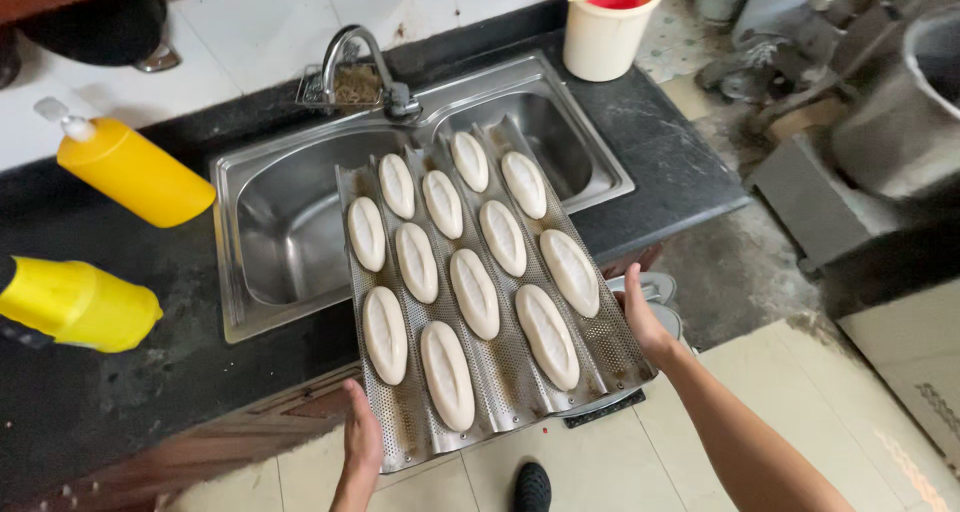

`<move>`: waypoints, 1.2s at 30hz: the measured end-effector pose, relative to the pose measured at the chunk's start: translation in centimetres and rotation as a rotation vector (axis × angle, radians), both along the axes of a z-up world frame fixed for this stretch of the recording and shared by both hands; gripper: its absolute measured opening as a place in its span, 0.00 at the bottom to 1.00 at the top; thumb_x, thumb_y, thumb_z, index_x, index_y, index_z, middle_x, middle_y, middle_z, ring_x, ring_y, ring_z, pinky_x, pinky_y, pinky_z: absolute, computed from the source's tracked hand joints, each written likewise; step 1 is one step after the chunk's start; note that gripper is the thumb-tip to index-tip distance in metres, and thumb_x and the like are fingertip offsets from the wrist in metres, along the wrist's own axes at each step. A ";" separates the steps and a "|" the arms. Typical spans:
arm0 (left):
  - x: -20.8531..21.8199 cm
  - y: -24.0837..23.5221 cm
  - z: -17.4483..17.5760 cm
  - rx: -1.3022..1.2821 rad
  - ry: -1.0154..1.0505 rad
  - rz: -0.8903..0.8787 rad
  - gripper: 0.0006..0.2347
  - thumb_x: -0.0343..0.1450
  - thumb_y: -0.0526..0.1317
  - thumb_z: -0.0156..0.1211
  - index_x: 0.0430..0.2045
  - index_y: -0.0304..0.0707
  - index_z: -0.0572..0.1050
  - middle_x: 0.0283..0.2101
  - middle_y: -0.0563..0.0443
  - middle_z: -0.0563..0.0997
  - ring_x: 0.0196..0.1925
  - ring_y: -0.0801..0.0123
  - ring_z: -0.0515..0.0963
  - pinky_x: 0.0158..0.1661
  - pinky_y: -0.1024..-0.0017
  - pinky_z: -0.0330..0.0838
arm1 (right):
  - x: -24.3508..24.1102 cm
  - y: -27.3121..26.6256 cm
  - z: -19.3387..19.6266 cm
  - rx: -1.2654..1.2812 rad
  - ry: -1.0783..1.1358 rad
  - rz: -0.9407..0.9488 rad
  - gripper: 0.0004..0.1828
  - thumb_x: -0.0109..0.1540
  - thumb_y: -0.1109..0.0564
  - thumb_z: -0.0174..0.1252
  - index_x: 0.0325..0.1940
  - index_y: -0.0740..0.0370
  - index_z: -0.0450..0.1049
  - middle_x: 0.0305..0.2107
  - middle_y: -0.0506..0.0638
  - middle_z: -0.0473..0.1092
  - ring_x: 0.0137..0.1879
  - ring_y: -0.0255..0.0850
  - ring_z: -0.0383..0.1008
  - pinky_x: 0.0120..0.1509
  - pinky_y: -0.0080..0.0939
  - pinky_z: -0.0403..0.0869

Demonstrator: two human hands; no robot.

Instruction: The person repeatedly removes trays of unbaked dough from a rolling rack, places them over a sink, sprays the dough with a yellow handheld sprayer, and returns the trays to the rack. The process is repeated for multiple trays.

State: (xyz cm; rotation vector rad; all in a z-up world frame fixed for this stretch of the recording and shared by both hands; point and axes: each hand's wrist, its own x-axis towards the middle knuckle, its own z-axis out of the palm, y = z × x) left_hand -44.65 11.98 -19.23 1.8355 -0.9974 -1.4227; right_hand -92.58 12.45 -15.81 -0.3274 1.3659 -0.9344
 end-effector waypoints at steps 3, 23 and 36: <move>1.8 -0.8 -0.5 0.023 -0.036 -0.029 0.42 0.72 0.69 0.24 0.71 0.29 0.49 0.77 0.39 0.48 0.79 0.54 0.46 0.71 0.66 0.43 | 1.2 2.3 2.5 -0.022 -0.017 -0.057 0.62 0.59 0.15 0.22 0.66 0.71 0.69 0.60 0.58 0.71 0.63 0.48 0.71 0.71 0.44 0.65; -15.6 2.4 16.6 -0.062 0.011 -0.801 0.46 0.72 0.73 0.26 0.66 0.21 0.59 0.69 0.28 0.65 0.71 0.47 0.64 0.66 0.63 0.56 | 6.6 42.9 23.6 -0.031 0.499 -0.847 0.70 0.55 0.11 0.17 0.64 0.75 0.70 0.60 0.60 0.71 0.69 0.47 0.68 0.76 0.44 0.59; -38.0 33.3 29.0 0.024 0.270 -1.462 0.45 0.76 0.70 0.25 0.60 0.12 0.65 0.62 0.21 0.71 0.64 0.43 0.70 0.61 0.58 0.64 | 14.4 78.7 37.5 0.104 0.614 -1.490 0.74 0.50 0.09 0.17 0.66 0.75 0.68 0.59 0.61 0.73 0.64 0.47 0.72 0.71 0.42 0.65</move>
